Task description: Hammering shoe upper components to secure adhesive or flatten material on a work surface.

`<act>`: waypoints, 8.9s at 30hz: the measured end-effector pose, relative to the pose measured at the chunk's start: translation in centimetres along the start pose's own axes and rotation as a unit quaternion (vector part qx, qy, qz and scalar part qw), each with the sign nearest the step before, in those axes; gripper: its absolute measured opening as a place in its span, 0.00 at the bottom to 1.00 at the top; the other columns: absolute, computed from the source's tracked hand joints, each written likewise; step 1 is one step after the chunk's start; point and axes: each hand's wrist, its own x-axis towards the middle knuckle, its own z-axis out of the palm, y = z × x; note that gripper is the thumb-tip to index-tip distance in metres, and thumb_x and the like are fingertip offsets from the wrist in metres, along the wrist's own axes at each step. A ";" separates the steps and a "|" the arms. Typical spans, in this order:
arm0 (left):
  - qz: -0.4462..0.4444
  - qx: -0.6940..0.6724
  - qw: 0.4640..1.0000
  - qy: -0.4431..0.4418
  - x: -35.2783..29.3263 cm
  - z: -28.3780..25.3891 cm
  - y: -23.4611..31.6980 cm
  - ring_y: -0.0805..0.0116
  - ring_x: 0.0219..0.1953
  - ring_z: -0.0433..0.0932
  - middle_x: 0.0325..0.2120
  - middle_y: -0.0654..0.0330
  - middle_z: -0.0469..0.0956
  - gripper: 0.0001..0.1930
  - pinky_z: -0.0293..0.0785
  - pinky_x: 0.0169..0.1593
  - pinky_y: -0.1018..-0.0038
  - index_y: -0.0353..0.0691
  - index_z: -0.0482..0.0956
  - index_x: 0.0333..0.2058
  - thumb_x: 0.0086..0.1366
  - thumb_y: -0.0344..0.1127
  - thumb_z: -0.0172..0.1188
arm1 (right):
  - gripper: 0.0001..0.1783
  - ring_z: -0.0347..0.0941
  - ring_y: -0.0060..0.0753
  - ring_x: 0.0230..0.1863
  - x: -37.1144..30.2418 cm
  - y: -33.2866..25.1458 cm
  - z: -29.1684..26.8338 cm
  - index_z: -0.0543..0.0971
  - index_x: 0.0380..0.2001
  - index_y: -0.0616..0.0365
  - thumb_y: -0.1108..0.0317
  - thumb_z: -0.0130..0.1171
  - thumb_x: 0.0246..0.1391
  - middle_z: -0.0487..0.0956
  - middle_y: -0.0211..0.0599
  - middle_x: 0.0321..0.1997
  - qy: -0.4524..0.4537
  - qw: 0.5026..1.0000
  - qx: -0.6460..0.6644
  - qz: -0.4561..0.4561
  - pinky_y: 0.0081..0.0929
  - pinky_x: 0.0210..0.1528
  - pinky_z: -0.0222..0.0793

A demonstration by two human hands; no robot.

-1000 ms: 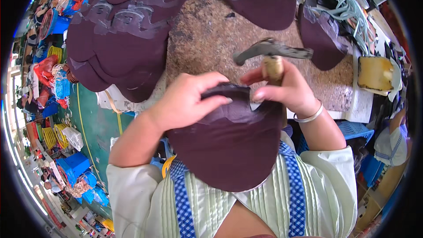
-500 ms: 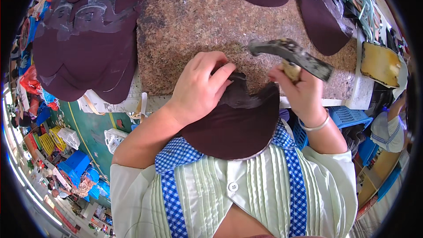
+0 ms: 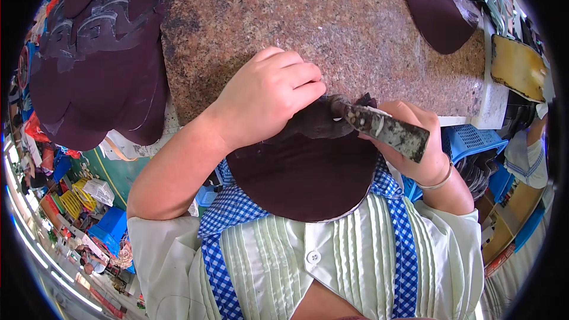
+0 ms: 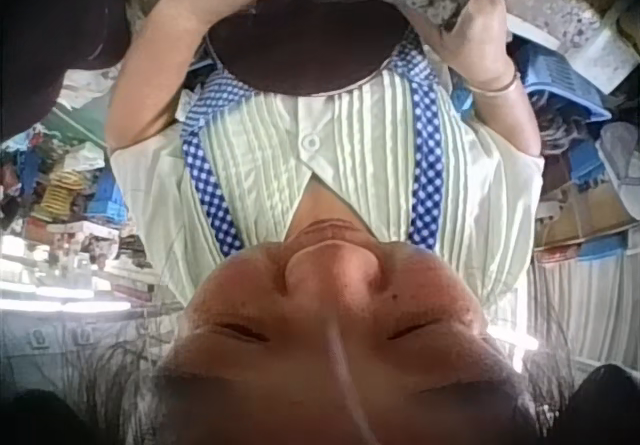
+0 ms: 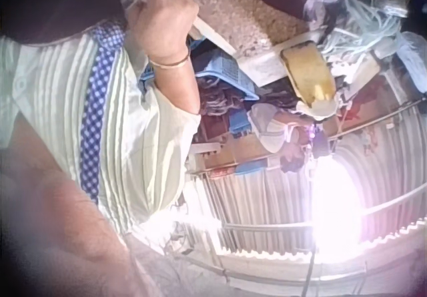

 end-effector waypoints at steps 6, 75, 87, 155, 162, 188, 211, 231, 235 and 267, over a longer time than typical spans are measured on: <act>0.055 0.036 0.998 0.008 -0.7 -0.1 0.0 0.61 0.40 0.79 0.38 0.63 0.81 0.13 0.74 0.41 0.65 0.39 0.84 0.41 0.54 0.30 0.63 | 0.16 0.80 0.42 0.26 0.7 -0.2 0.7 0.81 0.36 0.61 0.72 0.75 0.44 0.82 0.39 0.30 0.038 0.999 -0.028 -0.012 0.29 0.28 0.73; -0.201 0.033 0.973 0.112 -3.9 0.6 2.3 0.66 0.43 0.76 0.35 0.71 0.78 0.12 0.62 0.51 0.59 0.50 0.83 0.34 0.48 0.33 0.71 | 0.19 0.77 0.46 0.25 5.1 -0.9 0.7 0.74 0.36 0.57 0.70 0.70 0.41 0.75 0.38 0.23 -0.029 0.991 -0.078 -0.109 0.39 0.26 0.73; -0.119 0.154 0.977 0.085 -4.4 1.0 3.5 0.67 0.43 0.76 0.38 0.65 0.77 0.12 0.63 0.52 0.60 0.41 0.83 0.37 0.56 0.34 0.57 | 0.18 0.76 0.47 0.24 6.0 -1.4 0.2 0.75 0.36 0.57 0.73 0.69 0.39 0.75 0.38 0.24 -0.032 0.986 -0.077 -0.145 0.40 0.25 0.72; -0.228 0.134 0.947 0.184 -7.0 1.1 3.7 0.64 0.42 0.77 0.34 0.68 0.80 0.12 0.63 0.51 0.63 0.48 0.85 0.35 0.49 0.31 0.71 | 0.15 0.75 0.50 0.25 8.8 -2.6 0.1 0.74 0.32 0.57 0.75 0.67 0.40 0.74 0.40 0.23 -0.081 0.974 -0.103 -0.187 0.41 0.25 0.70; -0.209 0.182 0.947 0.164 -6.9 1.0 4.1 0.64 0.43 0.76 0.36 0.69 0.80 0.10 0.63 0.53 0.59 0.47 0.84 0.32 0.48 0.31 0.69 | 0.15 0.75 0.47 0.24 9.3 -3.5 0.6 0.73 0.32 0.56 0.70 0.70 0.42 0.74 0.38 0.23 -0.080 0.973 -0.078 -0.200 0.39 0.25 0.71; -0.227 0.162 0.941 0.192 -7.6 1.2 4.1 0.68 0.42 0.75 0.33 0.74 0.78 0.08 0.61 0.56 0.54 0.51 0.85 0.30 0.49 0.33 0.70 | 0.15 0.75 0.48 0.24 11.2 -3.6 0.9 0.73 0.31 0.55 0.66 0.71 0.45 0.74 0.38 0.22 -0.101 0.958 -0.095 -0.251 0.40 0.23 0.70; -0.235 0.179 0.923 0.247 -8.4 2.5 3.8 0.68 0.42 0.76 0.32 0.73 0.78 0.09 0.59 0.57 0.54 0.51 0.85 0.31 0.49 0.37 0.73 | 0.15 0.76 0.47 0.24 11.7 -3.3 1.1 0.73 0.31 0.55 0.65 0.70 0.46 0.75 0.38 0.23 -0.130 0.959 -0.064 -0.245 0.40 0.24 0.71; -0.241 0.159 0.925 0.247 -8.6 2.7 4.2 0.68 0.41 0.76 0.31 0.72 0.77 0.09 0.60 0.57 0.56 0.50 0.85 0.30 0.48 0.38 0.73 | 0.16 0.75 0.45 0.24 10.9 -4.8 2.0 0.71 0.30 0.55 0.66 0.70 0.44 0.73 0.36 0.23 -0.114 0.958 -0.094 -0.248 0.39 0.24 0.71; -0.246 0.200 0.912 0.259 -8.8 2.8 4.9 0.68 0.41 0.76 0.31 0.72 0.77 0.10 0.59 0.57 0.56 0.50 0.85 0.30 0.48 0.39 0.74 | 0.16 0.75 0.46 0.23 10.6 -4.7 2.2 0.72 0.31 0.56 0.67 0.71 0.43 0.73 0.37 0.23 -0.110 0.961 -0.095 -0.236 0.38 0.24 0.71; -0.243 0.222 0.919 0.216 -9.0 2.7 5.7 0.66 0.38 0.75 0.25 0.69 0.73 0.13 0.62 0.52 0.56 0.47 0.77 0.20 0.44 0.41 0.75 | 0.17 0.74 0.44 0.22 8.9 -5.2 3.2 0.71 0.29 0.56 0.64 0.71 0.46 0.73 0.37 0.22 -0.085 0.959 -0.114 -0.244 0.38 0.23 0.70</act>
